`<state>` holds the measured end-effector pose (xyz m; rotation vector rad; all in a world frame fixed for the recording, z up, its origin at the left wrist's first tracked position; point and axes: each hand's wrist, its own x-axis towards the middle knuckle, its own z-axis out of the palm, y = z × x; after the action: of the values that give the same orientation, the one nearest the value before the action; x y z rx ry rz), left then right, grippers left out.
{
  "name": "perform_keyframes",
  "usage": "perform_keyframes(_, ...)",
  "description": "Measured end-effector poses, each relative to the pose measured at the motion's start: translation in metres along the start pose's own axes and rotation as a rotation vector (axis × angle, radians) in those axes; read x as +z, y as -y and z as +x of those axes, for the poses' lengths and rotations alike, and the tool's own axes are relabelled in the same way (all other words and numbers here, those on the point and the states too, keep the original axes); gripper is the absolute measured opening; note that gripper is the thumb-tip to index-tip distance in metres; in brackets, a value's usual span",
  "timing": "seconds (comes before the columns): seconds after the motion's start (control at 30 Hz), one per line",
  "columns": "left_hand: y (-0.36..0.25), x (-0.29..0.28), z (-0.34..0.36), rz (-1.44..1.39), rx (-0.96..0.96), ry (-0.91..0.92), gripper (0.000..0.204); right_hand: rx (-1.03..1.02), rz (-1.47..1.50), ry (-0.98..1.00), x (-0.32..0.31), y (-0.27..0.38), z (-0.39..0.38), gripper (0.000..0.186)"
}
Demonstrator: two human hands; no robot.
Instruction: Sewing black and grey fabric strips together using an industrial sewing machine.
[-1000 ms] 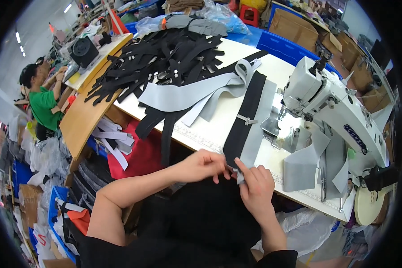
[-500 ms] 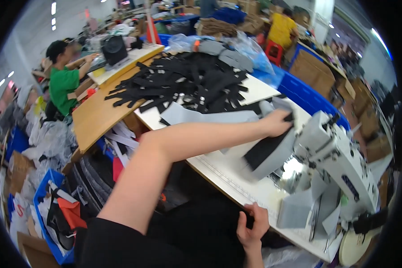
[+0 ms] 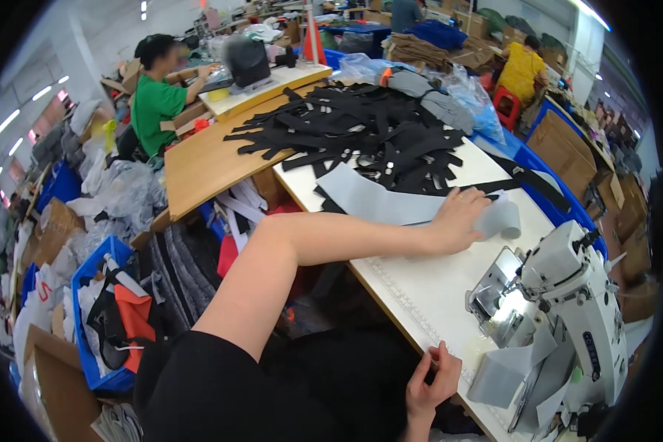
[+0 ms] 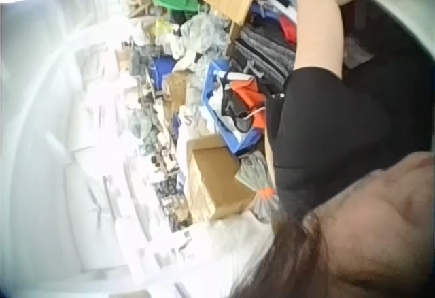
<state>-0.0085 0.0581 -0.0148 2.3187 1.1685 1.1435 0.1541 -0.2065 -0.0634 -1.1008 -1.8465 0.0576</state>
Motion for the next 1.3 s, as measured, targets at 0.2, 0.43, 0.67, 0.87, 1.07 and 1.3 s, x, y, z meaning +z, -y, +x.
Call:
perform_keyframes(0.2, 0.051, -0.020, -0.020, 0.320, -0.277, 0.199, 0.059, 0.123, -0.038, 0.027, -0.003, 0.004, -0.007, 0.026)
perform_keyframes(0.43, 0.063, -0.016, -0.001, -0.003, -0.370, -0.155, 0.021, 0.054, -0.072, 0.017, -0.002, 0.007, -0.005, 0.028)
perform_keyframes(0.67, 0.112, -0.079, 0.042, -0.490, -0.704, -0.567, 0.029, 0.044, -0.071, 0.039, 0.004, 0.012, 0.001, 0.026)
perform_keyframes(0.87, 0.069, -0.105, 0.013, -0.725, -1.020, -0.403, 0.049, 0.021, -0.099, -0.032, 0.001, 0.023, 0.008, 0.023)
perform_keyframes(1.07, 0.020, -0.029, -0.021, -0.846, -0.875, -0.407, 0.041, 0.782, 0.680, -0.033, 0.035, 0.030, 0.041, 0.039)
perform_keyframes(1.3, -0.002, -0.055, -0.066, -1.219, -0.942, -0.160, 0.050, 0.701, 0.724, 0.036, 0.110, 0.024, 0.111, 0.088)
